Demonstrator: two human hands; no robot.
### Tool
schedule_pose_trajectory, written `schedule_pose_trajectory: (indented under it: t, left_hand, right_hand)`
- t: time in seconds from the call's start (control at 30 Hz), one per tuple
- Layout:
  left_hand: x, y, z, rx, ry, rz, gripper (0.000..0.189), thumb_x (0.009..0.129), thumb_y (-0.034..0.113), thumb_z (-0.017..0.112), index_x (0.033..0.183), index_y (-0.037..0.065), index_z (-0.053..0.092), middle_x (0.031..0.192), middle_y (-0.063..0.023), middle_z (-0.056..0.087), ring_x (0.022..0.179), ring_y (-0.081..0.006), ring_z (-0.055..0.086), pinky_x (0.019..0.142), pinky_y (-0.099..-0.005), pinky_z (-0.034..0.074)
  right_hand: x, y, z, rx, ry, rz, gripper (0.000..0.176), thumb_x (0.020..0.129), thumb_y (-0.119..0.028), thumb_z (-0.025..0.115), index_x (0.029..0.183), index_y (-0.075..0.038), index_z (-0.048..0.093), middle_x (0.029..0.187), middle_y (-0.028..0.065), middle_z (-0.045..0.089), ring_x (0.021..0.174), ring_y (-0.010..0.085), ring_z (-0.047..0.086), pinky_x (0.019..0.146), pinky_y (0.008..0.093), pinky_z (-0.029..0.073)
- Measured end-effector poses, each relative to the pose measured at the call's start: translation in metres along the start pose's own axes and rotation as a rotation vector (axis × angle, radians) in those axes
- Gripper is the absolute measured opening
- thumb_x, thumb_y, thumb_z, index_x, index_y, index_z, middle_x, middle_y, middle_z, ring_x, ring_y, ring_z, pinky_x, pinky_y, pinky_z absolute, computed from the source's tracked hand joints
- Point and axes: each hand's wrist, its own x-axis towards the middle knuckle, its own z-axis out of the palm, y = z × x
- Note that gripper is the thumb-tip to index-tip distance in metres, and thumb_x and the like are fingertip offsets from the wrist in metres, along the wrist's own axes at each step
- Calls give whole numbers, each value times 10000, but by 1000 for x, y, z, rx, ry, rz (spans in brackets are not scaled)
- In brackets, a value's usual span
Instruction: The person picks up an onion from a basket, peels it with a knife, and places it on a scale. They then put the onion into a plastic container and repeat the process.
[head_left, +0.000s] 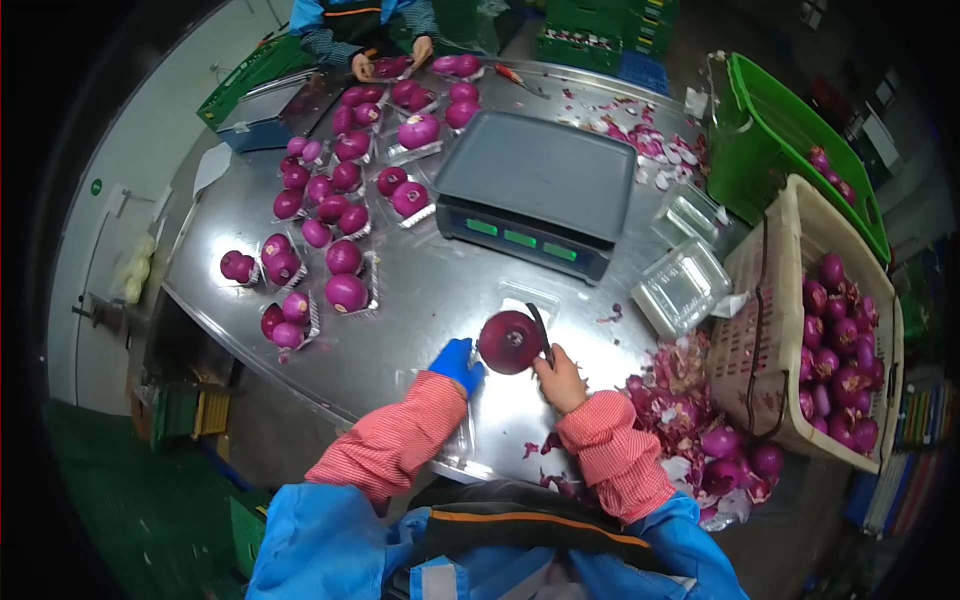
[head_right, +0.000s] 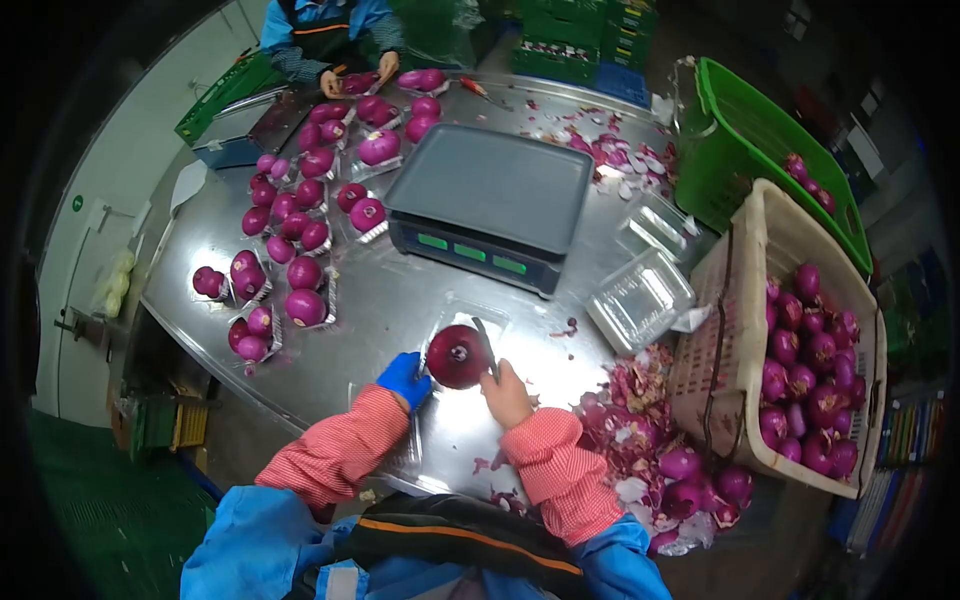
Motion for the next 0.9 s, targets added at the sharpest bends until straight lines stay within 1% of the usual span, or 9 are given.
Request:
schedule_pose_trajectory:
  t: [0.03,0.07,0.17,0.27,0.33,0.5,0.67,0.77,0.9]
  left_hand:
    - [-5,27,-15,-67,18,-62,440,855,210,631,1258,60,540,1148,-255,594,1114,-424,568,972,-445,459]
    - [7,15,-6,46,40,-52,351,907,172,594,1234,57,539,1144,-212,614,998,-354,654,820,-431,537]
    - [18,44,-32,-676,-76,-529,237,956,93,475,1182,124,540,1098,-132,605,671,-224,681,496,-379,535]
    - [35,26,-60,-1042,-51,-545,250,983,83,442,1223,133,491,1127,-122,597,687,-278,693,464,-398,536]
    - [43,27,-100,-1083,-2,-527,296,987,82,475,1282,107,452,1189,-114,600,722,-295,718,420,-290,526]
    - [83,0,-170,-1249,125,-380,315,955,51,514,1266,105,504,1173,-87,613,793,-295,715,474,-273,545]
    - [174,-51,-219,-1503,440,-320,263,976,155,587,1223,74,547,1135,-102,636,950,-315,671,743,-400,592]
    - [234,-116,-247,-296,509,2,260,959,189,604,1176,46,594,1118,-112,633,970,-287,663,774,-385,580]
    - [297,-139,-286,285,428,-91,418,929,344,611,1215,39,601,1174,-165,639,1072,-311,635,873,-404,539]
  right_hand:
    - [5,2,12,5,149,-102,354,876,-125,610,1193,27,565,819,83,636,723,158,574,677,315,470]
    - [7,7,16,4,138,-98,352,876,-119,609,1194,25,566,820,85,637,723,156,573,676,318,469]
    - [7,-18,18,16,149,-178,343,877,-98,605,1199,14,571,789,67,624,692,136,552,637,311,450]
    - [14,-74,15,-58,139,-280,413,890,-161,608,1266,0,550,804,157,679,713,267,664,657,357,504]
    - [26,-118,15,-5,43,-306,443,911,-181,608,1304,-1,514,820,162,682,735,277,668,689,359,511]
    - [61,-183,33,50,-75,-441,512,931,-246,608,1362,-13,460,901,194,687,801,296,679,749,357,518]
    - [59,-174,45,-82,-102,-348,469,917,-275,623,1310,-37,524,863,156,667,786,295,662,729,369,510]
    - [46,-155,44,-178,-127,-294,455,918,-272,621,1305,-49,534,882,175,668,785,316,661,732,381,516]
    - [34,-125,38,-253,-81,-284,386,916,-233,631,1244,-37,574,863,157,674,782,277,667,721,345,512]
